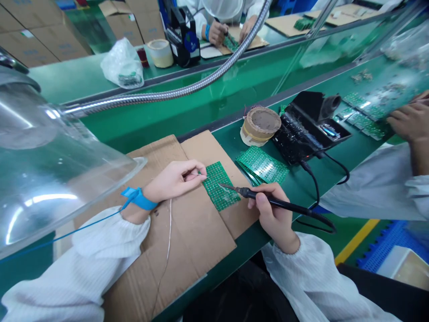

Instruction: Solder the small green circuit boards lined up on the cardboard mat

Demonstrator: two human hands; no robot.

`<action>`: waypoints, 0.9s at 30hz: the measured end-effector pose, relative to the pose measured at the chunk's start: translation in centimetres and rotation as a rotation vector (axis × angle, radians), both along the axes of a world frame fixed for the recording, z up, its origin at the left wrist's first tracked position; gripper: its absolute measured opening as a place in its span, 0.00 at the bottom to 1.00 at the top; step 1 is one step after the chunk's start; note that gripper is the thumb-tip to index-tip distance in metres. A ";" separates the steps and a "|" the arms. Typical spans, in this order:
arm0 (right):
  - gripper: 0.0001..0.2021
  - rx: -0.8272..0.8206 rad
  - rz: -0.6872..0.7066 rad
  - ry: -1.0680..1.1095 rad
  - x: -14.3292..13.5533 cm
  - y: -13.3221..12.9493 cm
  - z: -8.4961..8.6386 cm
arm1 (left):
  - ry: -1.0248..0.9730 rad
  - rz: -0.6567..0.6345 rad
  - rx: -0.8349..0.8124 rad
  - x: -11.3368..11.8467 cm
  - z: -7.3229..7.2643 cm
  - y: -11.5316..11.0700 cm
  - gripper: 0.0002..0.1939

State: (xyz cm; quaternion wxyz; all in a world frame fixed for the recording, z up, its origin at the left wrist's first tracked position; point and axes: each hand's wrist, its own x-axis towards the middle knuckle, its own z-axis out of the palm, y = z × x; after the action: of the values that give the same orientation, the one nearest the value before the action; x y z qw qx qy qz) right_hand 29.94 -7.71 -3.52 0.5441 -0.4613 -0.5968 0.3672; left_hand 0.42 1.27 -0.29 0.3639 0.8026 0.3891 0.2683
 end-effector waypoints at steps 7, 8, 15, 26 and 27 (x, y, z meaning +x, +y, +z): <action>0.04 -0.018 0.026 -0.054 -0.3 0.3 0.1 | 0.051 -0.035 0.046 0.1 -0.2 -0.1 0.05; 0.05 -0.017 0.026 -0.059 -0.3 0.4 0.2 | 0.053 -0.033 0.047 0.1 -0.2 -0.1 0.05; 0.06 -0.012 0.021 -0.049 -0.3 0.3 0.1 | 0.078 -0.047 0.043 0.2 -0.3 -0.1 0.05; 0.05 -0.016 0.022 -0.059 0.1 0.1 -0.3 | 0.073 -0.088 0.045 0.4 -0.2 -0.2 0.05; 0.05 -0.015 0.011 -0.050 0.1 0.0 -0.3 | 0.057 -0.076 0.047 0.5 -0.1 -0.2 0.05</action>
State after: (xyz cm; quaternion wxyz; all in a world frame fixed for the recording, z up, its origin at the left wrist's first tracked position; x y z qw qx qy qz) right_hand 30.04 -7.69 -3.78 0.5234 -0.4713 -0.6100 0.3631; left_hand 0.87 1.08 -0.41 0.3435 0.8326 0.3619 0.2403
